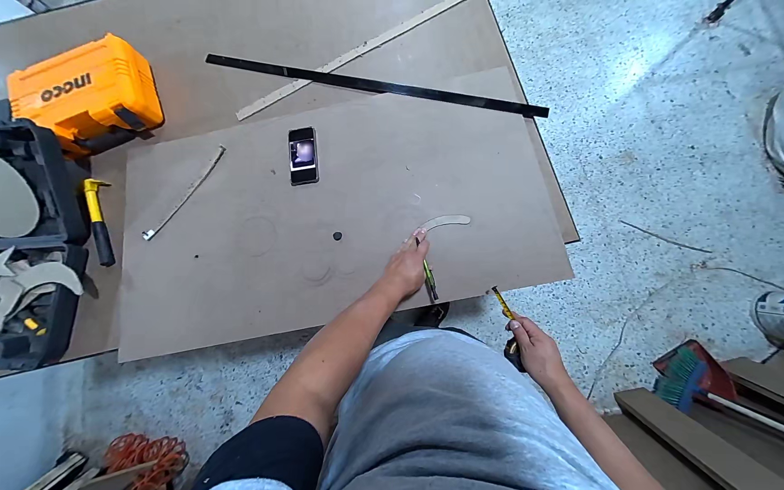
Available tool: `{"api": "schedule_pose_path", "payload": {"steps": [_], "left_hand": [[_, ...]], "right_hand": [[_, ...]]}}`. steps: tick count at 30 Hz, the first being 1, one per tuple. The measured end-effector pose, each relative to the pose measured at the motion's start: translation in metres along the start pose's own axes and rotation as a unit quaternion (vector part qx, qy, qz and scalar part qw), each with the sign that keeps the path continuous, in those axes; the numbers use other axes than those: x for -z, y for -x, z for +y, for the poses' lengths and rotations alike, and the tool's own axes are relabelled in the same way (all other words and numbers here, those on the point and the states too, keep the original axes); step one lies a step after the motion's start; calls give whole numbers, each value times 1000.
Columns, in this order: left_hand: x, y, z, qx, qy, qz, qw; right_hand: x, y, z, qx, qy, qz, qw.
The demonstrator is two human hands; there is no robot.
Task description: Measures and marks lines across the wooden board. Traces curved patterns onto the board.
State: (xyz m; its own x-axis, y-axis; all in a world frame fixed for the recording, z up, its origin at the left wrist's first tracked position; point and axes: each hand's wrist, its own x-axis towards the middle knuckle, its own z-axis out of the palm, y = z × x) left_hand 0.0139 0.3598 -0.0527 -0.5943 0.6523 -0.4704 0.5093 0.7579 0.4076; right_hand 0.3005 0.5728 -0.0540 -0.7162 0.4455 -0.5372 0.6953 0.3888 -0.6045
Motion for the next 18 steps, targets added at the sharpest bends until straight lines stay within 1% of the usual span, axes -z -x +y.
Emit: {"api": "schedule_pose_path", "payload": {"steps": [13,18], "left_hand": [[-2,0,-1,-2,-2,1,1000],[-1,1,0,2,6,2,1000]], "right_hand": [[-1,3,2,-3,-14,0,1000],[0,5,-3,-21,-18,-8,1000]]}}
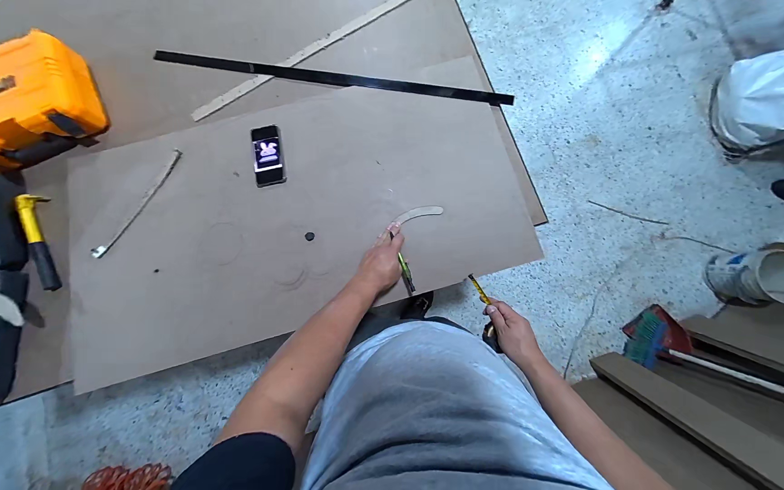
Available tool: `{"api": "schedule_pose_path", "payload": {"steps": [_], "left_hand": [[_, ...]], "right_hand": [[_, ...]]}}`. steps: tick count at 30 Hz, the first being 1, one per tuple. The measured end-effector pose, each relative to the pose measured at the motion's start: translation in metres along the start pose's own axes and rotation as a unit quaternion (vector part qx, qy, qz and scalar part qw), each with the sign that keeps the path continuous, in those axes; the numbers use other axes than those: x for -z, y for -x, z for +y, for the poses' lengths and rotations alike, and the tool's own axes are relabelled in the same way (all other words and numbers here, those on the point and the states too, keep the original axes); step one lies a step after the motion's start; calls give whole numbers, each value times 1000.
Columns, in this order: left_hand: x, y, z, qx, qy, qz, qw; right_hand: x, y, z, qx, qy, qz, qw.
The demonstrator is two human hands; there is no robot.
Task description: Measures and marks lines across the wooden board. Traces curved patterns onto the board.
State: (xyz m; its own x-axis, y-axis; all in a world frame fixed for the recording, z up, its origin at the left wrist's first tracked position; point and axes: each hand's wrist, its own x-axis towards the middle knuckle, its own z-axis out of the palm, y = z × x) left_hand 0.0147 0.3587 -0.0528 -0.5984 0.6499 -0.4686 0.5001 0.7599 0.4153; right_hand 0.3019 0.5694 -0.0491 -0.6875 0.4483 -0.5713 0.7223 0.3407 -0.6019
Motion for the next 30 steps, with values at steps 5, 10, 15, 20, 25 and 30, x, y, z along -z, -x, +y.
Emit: {"api": "schedule_pose_path", "payload": {"steps": [5,10,15,20,25,30], "left_hand": [[2,0,3,16,5,-9,1000],[-5,17,2,-46,-17,-39,998],[-28,41,-3,-120,-30,-77,989],[-42,49,-8,-142,-21,-52,988],[-40,51,-14,-153,-17,-43,987],[-41,49,-21,-176,-15,-37,984]], "right_hand": [[1,2,2,0,5,3,1000],[-1,8,1,-3,-12,14,1000],[-4,11,3,-15,-22,11,1000],[-7,13,5,-24,-39,6,999],[-12,12,3,-30,-53,-9,998],[-21,10,0,-33,-58,-14,998]]}}
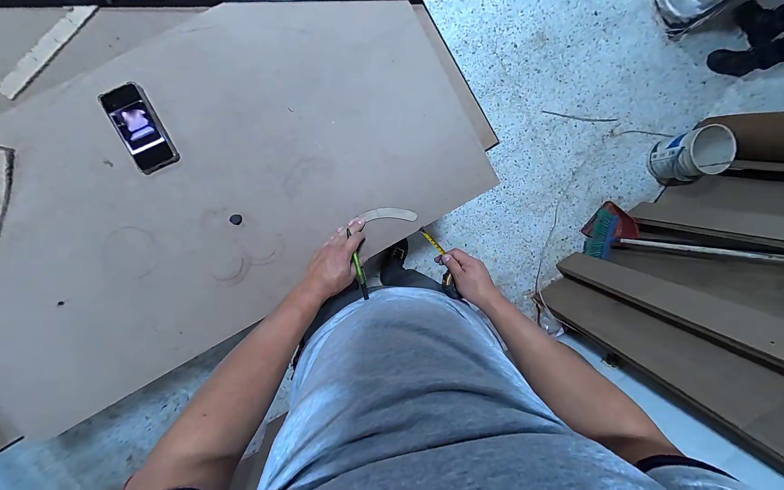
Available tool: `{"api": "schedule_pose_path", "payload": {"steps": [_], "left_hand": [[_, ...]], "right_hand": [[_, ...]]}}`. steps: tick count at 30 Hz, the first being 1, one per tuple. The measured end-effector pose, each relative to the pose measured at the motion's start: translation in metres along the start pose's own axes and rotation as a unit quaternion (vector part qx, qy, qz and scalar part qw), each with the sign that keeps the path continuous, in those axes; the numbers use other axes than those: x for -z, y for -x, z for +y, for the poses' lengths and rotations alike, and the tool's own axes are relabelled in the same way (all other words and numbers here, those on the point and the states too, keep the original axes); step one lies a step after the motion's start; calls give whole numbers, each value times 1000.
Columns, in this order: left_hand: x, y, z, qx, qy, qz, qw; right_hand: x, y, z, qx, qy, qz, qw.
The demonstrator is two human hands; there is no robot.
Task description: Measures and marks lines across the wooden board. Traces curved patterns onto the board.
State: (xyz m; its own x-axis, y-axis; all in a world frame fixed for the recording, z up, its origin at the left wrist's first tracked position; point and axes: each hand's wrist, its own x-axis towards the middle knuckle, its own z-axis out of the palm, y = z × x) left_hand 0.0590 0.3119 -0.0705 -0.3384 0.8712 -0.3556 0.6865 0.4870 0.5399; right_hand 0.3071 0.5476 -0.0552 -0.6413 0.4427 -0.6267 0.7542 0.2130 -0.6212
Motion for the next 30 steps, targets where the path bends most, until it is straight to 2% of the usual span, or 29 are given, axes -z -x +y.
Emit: {"api": "schedule_pose_path", "payload": {"steps": [7,11,16,19,25,27,30], "left_hand": [[3,8,-6,-17,28,43,999],[10,25,-13,23,58,78,995],[15,48,-45,11,54,44,997],[25,41,-57,-39,32,19,999],[31,-16,-61,-234,-42,-17,971],[28,-21,-66,-259,-55,-11,964],[26,-18,-70,-242,-51,-5,969]], "right_hand": [[-20,2,-14,-7,-29,-3,1000],[-42,6,-23,-26,-61,-7,998],[-81,12,-53,-48,-117,-22,992],[-106,13,-65,-49,-136,-25,989],[-134,6,-82,-44,-151,0,987],[-139,3,-87,-37,-157,3,987],[-141,-4,-87,-38,-162,-6,986]]}}
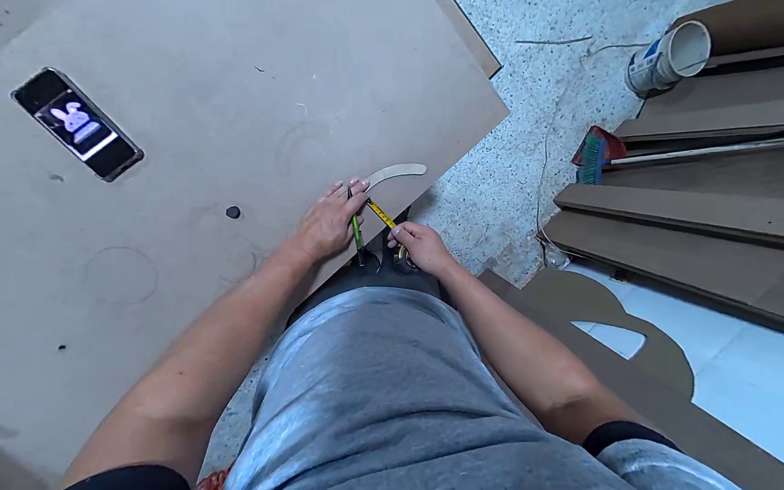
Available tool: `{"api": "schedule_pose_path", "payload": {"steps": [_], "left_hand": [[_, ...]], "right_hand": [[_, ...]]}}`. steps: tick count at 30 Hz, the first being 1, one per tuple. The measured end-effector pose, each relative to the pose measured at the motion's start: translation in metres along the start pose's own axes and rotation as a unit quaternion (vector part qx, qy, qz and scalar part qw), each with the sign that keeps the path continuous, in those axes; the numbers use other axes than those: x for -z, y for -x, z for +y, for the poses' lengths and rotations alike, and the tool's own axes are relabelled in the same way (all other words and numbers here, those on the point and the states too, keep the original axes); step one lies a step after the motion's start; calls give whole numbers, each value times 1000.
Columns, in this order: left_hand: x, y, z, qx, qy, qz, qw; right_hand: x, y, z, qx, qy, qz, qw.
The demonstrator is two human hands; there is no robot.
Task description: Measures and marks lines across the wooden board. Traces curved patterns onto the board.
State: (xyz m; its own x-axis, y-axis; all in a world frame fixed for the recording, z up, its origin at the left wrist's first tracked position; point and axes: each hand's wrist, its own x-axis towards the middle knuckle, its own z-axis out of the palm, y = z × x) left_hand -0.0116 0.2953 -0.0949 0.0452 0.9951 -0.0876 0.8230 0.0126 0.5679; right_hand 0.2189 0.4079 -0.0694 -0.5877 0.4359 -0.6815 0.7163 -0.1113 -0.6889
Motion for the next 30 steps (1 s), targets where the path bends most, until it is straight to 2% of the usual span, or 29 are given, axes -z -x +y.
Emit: {"api": "schedule_pose_path", "payload": {"steps": [4,7,11,20,30], "left_hand": [[-1,9,1,38,30,28,998],[-7,21,10,27,29,50,998],[-18,30,23,-12,16,25,999],[-22,25,32,46,-2,18,999],[-22,24,31,54,14,17,998]], "right_hand": [[-1,-9,-3,-6,-14,5,1000],[-1,-11,-2,-16,-14,7,1000],[-5,-14,-2,-11,-8,-9,1000],[-2,-16,1,8,-18,-27,999],[-4,-15,-1,6,-6,-9,1000]]}}
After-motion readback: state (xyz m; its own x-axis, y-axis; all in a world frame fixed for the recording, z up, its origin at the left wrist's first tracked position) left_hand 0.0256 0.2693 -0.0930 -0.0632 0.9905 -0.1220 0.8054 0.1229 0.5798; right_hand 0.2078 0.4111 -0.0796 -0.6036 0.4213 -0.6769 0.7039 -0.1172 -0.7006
